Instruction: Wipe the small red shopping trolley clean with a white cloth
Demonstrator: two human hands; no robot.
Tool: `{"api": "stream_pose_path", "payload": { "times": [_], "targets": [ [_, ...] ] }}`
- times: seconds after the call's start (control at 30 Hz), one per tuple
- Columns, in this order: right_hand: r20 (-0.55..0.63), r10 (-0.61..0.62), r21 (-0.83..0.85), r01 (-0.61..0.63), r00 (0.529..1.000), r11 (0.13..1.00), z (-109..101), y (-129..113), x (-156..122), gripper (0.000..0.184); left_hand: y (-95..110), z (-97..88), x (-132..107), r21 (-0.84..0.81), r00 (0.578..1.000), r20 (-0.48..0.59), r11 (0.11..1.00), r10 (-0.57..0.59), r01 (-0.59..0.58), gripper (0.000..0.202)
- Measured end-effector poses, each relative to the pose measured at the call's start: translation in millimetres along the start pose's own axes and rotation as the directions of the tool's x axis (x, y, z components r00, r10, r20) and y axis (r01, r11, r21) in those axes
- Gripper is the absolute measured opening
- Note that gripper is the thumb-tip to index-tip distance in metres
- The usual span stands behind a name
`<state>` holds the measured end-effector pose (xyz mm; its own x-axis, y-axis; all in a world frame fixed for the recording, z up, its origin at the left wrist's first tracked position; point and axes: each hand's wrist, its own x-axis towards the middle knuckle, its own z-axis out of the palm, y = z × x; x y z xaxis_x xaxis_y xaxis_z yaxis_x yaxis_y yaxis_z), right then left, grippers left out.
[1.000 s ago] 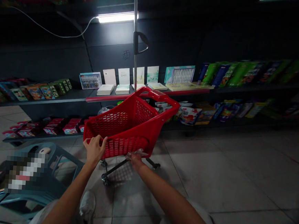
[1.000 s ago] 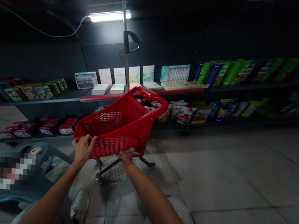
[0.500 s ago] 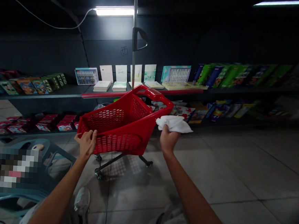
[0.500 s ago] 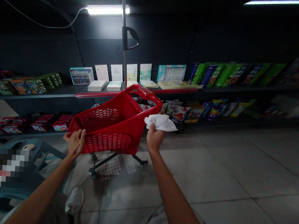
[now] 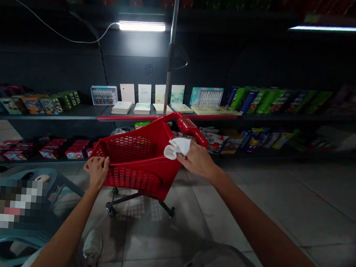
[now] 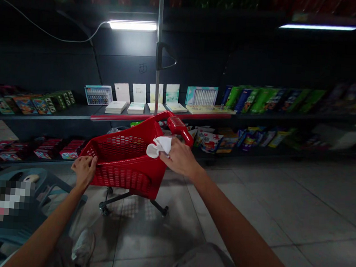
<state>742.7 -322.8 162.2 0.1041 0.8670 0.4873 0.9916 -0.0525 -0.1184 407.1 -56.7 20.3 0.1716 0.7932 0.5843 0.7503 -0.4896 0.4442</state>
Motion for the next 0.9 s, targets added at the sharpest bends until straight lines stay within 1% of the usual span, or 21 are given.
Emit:
{"api": "stream_pose_path", "payload": {
  "times": [0.1, 0.13, 0.17, 0.2, 0.23, 0.27, 0.3, 0.33, 0.4, 0.47, 0.5, 0.57, 0.63, 0.67, 0.73, 0.83, 0.9],
  "targets": [
    [0.118, -0.050, -0.093, 0.061, 0.992, 0.994, -7.3, -23.2, -2.1, 0.047, 5.3, 3.2, 1.3, 0.011, 0.998, -0.063, 1.000, -0.022, 0.023, 0.038],
    [0.153, -0.056, -0.117, 0.074, 0.987, 0.990, -9.1, -28.9, -1.7, 0.043, 11.5, 2.2, -0.2, 0.006, 0.997, -0.080, 1.000, 0.005, -0.005, 0.037],
    [0.184, -0.060, -0.134, 0.085, 0.981, 0.987, -10.7, -33.6, -0.8, 0.039, 20.3, 0.0, -2.9, -0.007, 0.994, -0.088, 0.998, 0.058, -0.059, 0.036],
    [0.209, -0.066, -0.139, 0.096, 0.976, 0.986, -12.2, -37.2, 0.4, 0.036, 31.3, -3.5, -6.7, -0.030, 0.987, -0.088, 0.990, 0.138, -0.141, 0.035],
    [0.230, -0.080, -0.130, 0.112, 0.970, 0.985, -13.6, -40.2, 1.5, 0.034, 44.3, -8.0, -11.6, -0.075, 0.970, -0.068, 0.968, 0.233, -0.238, 0.033],
    [0.244, -0.098, -0.110, 0.128, 0.965, 0.986, -15.0, -42.7, 2.5, 0.034, 58.6, -13.0, -17.4, -0.151, 0.941, -0.019, 0.929, 0.339, -0.337, 0.031],
    [0.255, -0.116, -0.081, 0.141, 0.960, 0.987, -16.3, -45.0, 3.4, 0.033, 73.4, -18.0, -23.7, -0.233, 0.900, 0.022, 0.878, 0.435, -0.419, 0.030],
    [0.263, -0.131, -0.048, 0.149, 0.956, 0.988, -17.3, -47.3, 4.2, 0.034, 88.0, -22.6, -30.3, -0.291, 0.872, 0.041, 0.841, 0.488, -0.457, 0.030],
    [0.276, -0.155, 0.029, 0.154, 0.948, 0.988, -18.5, -51.2, 6.9, 0.039, 113.6, -29.1, -42.8, -0.350, 0.824, 0.068, 0.787, 0.562, -0.508, 0.036],
    [0.277, -0.176, 0.119, 0.148, 0.945, 0.982, -18.2, -53.2, 12.9, 0.046, 131.3, -31.3, -52.5, -0.397, 0.787, 0.109, 0.752, 0.608, -0.526, 0.043],
    [0.276, -0.188, 0.170, 0.145, 0.943, 0.975, -17.5, -52.8, 17.7, 0.049, 136.7, -30.9, -55.7, -0.416, 0.773, 0.126, 0.740, 0.622, -0.528, 0.045],
    [0.283, -0.220, 0.264, 0.145, 0.934, 0.954, -15.3, -49.0, 30.6, 0.049, 141.3, -28.2, -59.0, -0.437, 0.777, 0.145, 0.744, 0.613, -0.505, 0.045],
    [0.300, -0.259, 0.300, 0.167, 0.918, 0.939, -11.5, -41.9, 45.7, 0.042, 140.1, -24.5, -59.0, -0.438, 0.803, 0.155, 0.768, 0.576, -0.467, 0.041],
    [0.309, -0.272, 0.284, 0.184, 0.911, 0.941, -8.9, -37.9, 53.2, 0.037, 138.5, -22.6, -58.4, -0.434, 0.815, 0.157, 0.780, 0.558, -0.451, 0.040],
    [0.322, -0.262, 0.190, 0.209, 0.910, 0.959, -2.2, -31.2, 66.9, 0.029, 134.8, -19.1, -57.4, -0.419, 0.825, 0.151, 0.791, 0.544, -0.446, 0.041],
    [0.352, -0.193, 0.034, 0.194, 0.916, 0.980, 10.3, -28.3, 85.1, 0.025, 130.5, -14.0, -57.7, -0.372, 0.844, 0.084, 0.802, 0.530, -0.467, 0.052],
    [0.395, -0.184, -0.017, 0.207, 0.900, 0.978, 19.2, -30.4, 98.9, 0.023, 128.2, -10.6, -58.0, -0.341, 0.857, 0.035, 0.812, 0.514, -0.473, 0.059]
  ]
}}
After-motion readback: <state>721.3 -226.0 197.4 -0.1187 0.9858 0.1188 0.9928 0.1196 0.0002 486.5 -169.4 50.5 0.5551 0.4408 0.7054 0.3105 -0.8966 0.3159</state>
